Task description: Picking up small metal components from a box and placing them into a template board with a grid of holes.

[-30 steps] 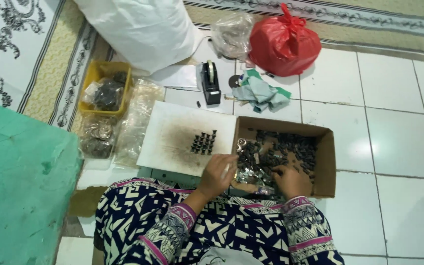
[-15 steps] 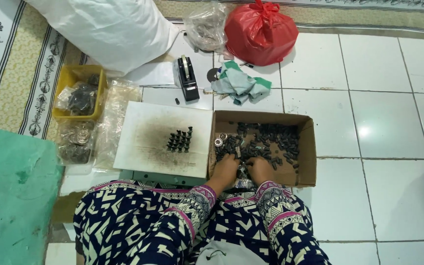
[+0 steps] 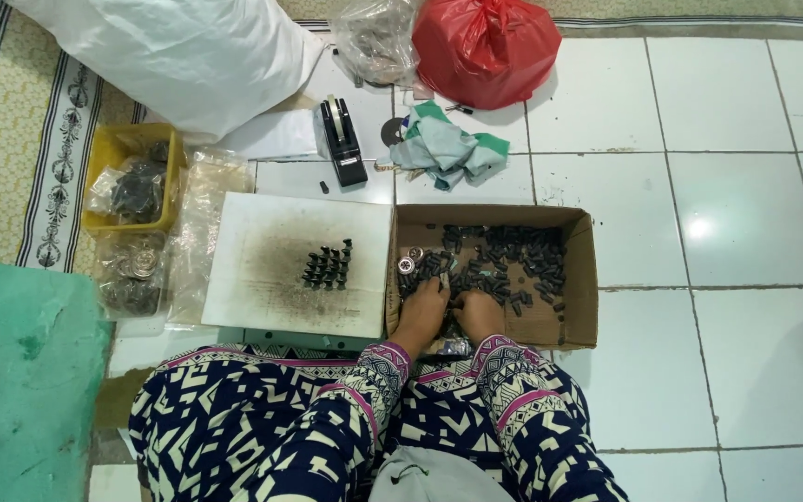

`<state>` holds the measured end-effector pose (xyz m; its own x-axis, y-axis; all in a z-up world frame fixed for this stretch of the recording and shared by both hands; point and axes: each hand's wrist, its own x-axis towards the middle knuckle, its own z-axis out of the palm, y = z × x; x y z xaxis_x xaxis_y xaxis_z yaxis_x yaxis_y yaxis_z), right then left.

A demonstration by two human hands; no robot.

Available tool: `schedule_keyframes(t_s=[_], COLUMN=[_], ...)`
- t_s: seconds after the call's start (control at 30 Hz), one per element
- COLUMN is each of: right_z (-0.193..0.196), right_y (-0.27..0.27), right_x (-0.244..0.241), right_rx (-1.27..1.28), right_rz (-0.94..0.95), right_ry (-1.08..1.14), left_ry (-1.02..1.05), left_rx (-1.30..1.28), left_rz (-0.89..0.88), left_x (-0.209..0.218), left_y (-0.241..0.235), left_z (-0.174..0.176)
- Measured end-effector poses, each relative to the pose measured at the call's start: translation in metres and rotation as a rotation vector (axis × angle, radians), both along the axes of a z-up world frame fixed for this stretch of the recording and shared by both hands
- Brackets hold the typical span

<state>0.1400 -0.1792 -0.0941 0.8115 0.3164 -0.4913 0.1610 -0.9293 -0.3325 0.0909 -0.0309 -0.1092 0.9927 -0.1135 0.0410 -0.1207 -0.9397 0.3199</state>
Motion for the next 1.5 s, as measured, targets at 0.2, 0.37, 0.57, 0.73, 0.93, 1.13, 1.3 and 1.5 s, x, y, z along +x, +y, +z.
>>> schedule_keyframes(t_s=[0.2,0.37,0.57,0.73,0.93,1.13,1.3,1.5], right_z=[0.032,0.02,0.055,0.114,0.139,0.157,0.157,0.181], right_y=[0.001,-0.015,-0.009,0.017,0.031,0.056,0.064,0.075], right_x=[-0.005,-0.002,-0.021,-0.054,-0.081,-0.104,-0.106,-0.113], right_rx=[0.226,0.483,0.651,0.902,1.003,1.02,0.962,0.919], right_rz=[-0.162,-0.342,-0.419,-0.5,-0.559,-0.419,-0.226,-0.035], right_ry=[0.034,0.124,0.183,0.244,0.214,0.136,-0.036,-0.225], left_ry=[0.075,0.13,0.108,0.085,0.204,0.196,0.178,0.162], left_rx=[-0.222,-0.486,-0.715,-0.981,-1.362,-1.464,-1.504,-1.491], left_rz=[0.06,0.176,0.251,0.345,0.544,0.59,0.592,0.601], left_x=[-0.004,-0.011,-0.04,-0.068,-0.106,-0.127,-0.134,-0.141], left_y=[0.006,0.009,0.025,0.038,0.058,0.073,0.079,0.087], left_z=[-0.002,0.02,0.107,0.113,0.134,0.15,0.159,0.156])
